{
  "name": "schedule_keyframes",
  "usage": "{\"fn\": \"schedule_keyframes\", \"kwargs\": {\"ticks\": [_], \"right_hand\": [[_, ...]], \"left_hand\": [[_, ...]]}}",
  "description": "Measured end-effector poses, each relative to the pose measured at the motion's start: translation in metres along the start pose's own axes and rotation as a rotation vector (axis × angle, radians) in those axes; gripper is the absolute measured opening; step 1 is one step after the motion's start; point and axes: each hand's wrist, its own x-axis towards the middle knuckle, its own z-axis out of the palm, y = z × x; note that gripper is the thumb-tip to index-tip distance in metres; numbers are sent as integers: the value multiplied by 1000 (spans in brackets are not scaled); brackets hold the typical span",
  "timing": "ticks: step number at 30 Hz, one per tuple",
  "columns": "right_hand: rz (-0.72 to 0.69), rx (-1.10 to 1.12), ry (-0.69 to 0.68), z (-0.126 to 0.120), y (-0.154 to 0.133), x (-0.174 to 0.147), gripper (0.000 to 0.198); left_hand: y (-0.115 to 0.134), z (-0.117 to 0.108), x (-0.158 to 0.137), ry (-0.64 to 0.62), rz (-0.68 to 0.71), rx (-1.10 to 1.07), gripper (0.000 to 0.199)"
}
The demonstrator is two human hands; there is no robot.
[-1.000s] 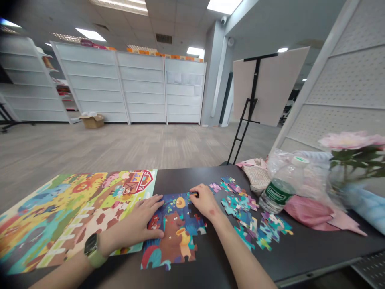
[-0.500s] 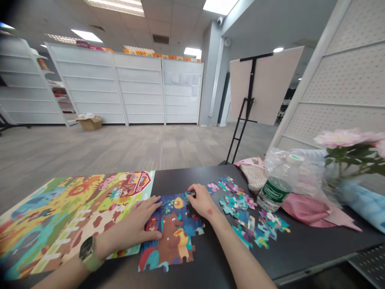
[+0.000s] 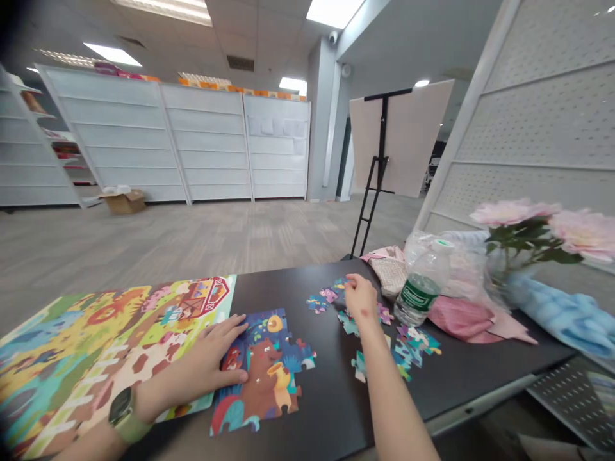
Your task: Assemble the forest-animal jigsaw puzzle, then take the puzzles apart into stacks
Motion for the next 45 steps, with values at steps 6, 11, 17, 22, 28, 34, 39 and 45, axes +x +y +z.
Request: {"fn": "schedule_keyframes", "kwargs": {"ticks": [6, 11, 17, 22, 28, 34, 39, 45], "right_hand": [[-108, -120, -71, 1, -20, -18, 42], [-74, -235, -26, -24, -8, -67, 38], [-120, -297, -87, -37, 20, -134, 31], [-265, 12, -81, -50, 8, -140, 29], [-74, -24, 68, -64, 35, -117, 30], [-73, -59, 16, -84, 48, -74, 33], [-111, -71, -89, -93, 40, -83, 35], [-160, -326, -37, -58, 39, -196, 40]], "left_hand": [[-2, 2, 0, -5, 7, 35, 89], [-2, 3, 1, -4, 13, 59, 87], [-1, 4, 0, 13, 29, 60, 87], [-5, 9, 2, 47, 38, 44, 82], [-7, 11, 3, 41, 48, 53, 85], [-3, 6, 1, 24, 36, 52, 86], [-2, 4, 0, 29, 38, 49, 86], [-4, 7, 0, 42, 45, 36, 85]]}}
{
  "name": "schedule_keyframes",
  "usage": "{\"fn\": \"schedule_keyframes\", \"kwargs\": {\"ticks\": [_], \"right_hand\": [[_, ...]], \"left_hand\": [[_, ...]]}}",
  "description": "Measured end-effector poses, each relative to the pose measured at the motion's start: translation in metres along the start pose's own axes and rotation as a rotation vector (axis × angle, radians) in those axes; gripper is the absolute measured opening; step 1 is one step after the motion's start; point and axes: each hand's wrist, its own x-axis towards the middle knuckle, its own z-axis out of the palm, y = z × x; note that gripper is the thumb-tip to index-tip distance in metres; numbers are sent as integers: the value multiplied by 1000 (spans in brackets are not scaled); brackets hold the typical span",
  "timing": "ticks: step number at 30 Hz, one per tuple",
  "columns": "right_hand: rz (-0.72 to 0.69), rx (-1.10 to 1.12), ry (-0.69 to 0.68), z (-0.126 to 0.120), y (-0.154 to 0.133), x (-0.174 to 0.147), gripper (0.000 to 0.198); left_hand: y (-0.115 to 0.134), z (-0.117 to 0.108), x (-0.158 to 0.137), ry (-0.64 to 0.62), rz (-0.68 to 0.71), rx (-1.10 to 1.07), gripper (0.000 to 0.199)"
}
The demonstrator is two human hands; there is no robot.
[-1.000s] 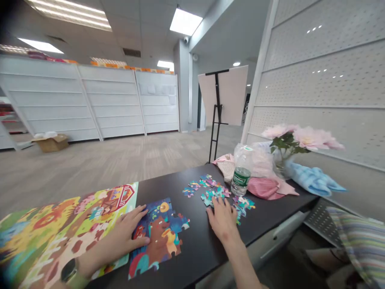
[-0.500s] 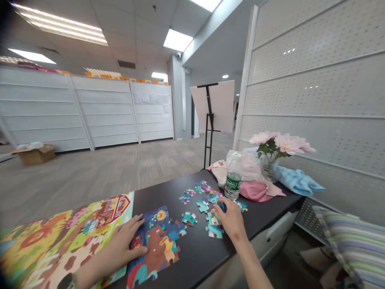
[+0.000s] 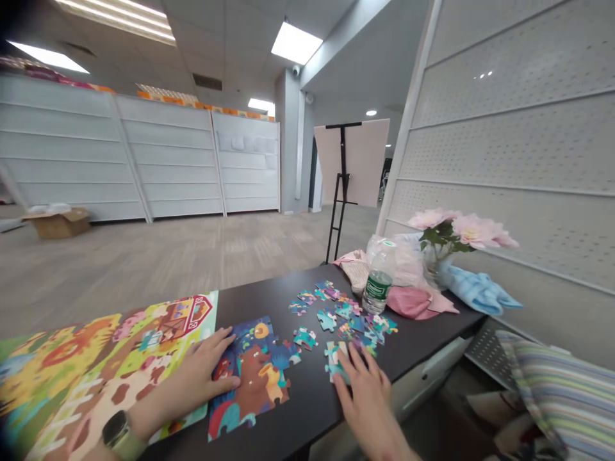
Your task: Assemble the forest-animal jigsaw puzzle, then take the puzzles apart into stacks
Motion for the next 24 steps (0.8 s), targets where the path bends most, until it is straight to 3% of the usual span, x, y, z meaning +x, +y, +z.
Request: {"fn": "schedule_keyframes", "kwargs": {"ticks": [2, 4, 9, 13, 18, 24], "right_hand": [[-34, 3, 15, 4, -12, -20, 35], [-51, 9, 5, -1, -19, -19, 31], [42, -86, -57, -23, -12, 40, 31], [116, -210, -180, -20, -7, 83, 29], [68, -168, -231, -10, -8, 107, 13], [61, -76, -204, -8, 3, 121, 33]], "left_hand": [[-2, 2, 1, 7, 3, 0, 85], [-3, 3, 1, 10, 7, 7, 86], [-4, 3, 1, 6, 20, 7, 86], [-2, -1, -1, 11, 26, -4, 86], [1, -5, -3, -9, 1, -43, 86], [-2, 0, -3, 37, 23, -101, 90]]}}
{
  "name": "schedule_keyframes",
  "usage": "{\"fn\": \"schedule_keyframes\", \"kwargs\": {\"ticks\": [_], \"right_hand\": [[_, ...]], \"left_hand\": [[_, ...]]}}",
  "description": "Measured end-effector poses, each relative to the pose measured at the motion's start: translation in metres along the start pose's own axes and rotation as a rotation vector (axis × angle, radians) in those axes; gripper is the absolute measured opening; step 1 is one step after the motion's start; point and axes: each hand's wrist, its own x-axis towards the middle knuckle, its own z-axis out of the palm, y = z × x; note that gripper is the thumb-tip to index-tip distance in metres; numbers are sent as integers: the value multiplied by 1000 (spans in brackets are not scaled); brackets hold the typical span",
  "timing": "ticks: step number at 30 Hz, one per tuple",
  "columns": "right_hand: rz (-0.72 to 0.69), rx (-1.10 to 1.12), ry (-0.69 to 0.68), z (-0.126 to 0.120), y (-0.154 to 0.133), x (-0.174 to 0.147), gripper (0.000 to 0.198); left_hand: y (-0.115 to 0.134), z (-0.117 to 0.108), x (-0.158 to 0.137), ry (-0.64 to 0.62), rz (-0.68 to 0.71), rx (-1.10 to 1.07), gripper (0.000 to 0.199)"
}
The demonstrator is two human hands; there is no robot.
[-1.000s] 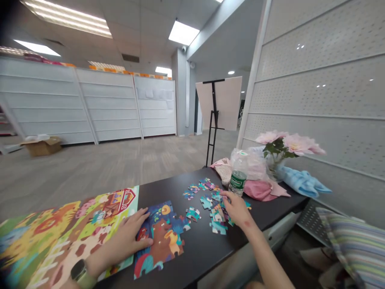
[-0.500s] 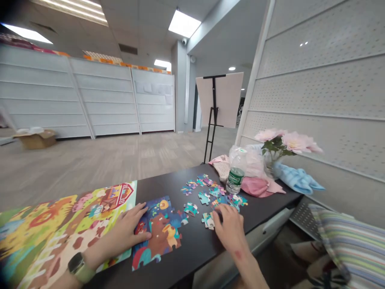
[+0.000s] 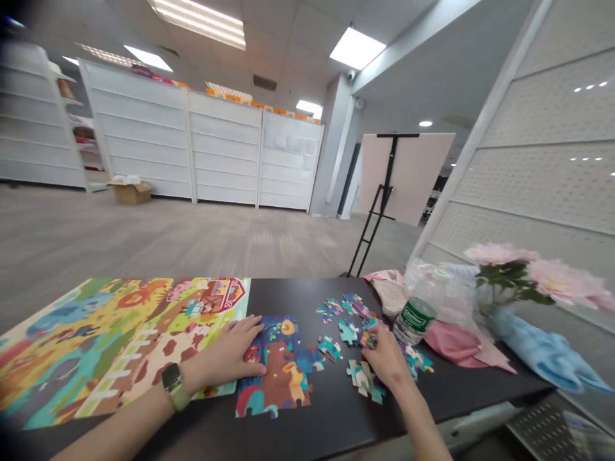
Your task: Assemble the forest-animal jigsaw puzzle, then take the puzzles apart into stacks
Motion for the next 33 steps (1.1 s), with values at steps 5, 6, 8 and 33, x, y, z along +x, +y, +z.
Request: {"fn": "schedule_keyframes", "kwargs": {"ticks": [5, 6, 8, 33], "right_hand": [[20, 216, 200, 4, -22, 8, 40], [-9, 364, 190, 7, -33, 9, 40], [-116, 683, 19, 15, -59, 10, 41], [-435, 309, -151, 36, -106, -8, 16]], "left_hand": [[0, 1, 0, 21, 2, -35, 91], [0, 1, 0, 21, 3, -35, 91], [-1, 0, 0, 24, 5, -33, 91], [-4, 2, 2, 9, 7, 7, 91]]}}
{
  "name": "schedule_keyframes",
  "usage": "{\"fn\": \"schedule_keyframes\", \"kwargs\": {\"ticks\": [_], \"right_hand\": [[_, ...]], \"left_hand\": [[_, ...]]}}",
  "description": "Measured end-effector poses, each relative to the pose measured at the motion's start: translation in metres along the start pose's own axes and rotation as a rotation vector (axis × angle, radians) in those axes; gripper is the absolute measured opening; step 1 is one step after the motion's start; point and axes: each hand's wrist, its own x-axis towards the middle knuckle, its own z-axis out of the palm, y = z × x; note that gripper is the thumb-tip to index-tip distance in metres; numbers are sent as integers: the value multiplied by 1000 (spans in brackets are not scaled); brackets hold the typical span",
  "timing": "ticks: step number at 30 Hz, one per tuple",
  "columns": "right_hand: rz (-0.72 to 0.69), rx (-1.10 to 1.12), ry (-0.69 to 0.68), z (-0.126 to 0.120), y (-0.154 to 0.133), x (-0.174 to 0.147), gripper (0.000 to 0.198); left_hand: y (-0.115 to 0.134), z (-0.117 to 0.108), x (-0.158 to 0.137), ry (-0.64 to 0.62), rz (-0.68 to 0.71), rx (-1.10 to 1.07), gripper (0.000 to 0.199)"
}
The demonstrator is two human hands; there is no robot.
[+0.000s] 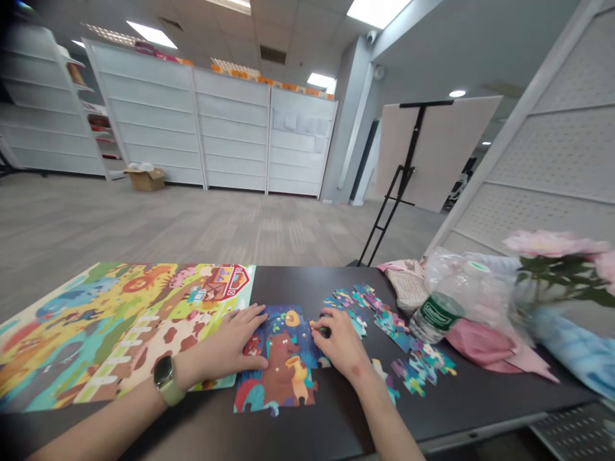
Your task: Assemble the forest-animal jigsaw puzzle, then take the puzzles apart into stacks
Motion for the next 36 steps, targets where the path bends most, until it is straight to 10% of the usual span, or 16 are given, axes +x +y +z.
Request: {"fn": "schedule_keyframes", "kwargs": {"ticks": [8, 19, 26, 36], "right_hand": [[-14, 50, 98, -15, 1, -6, 19], [48, -41, 174, -19, 20, -95, 30], [264, 429, 814, -26, 36, -104, 34], [366, 757, 1167, -20, 45, -114, 70]], "left_hand": [[8, -8, -2, -54, -37, 19, 89], [11, 6, 2, 166, 221, -82, 39], [31, 4, 3, 123, 339, -176, 29], [130, 28, 94, -43, 506, -59, 33]]}}
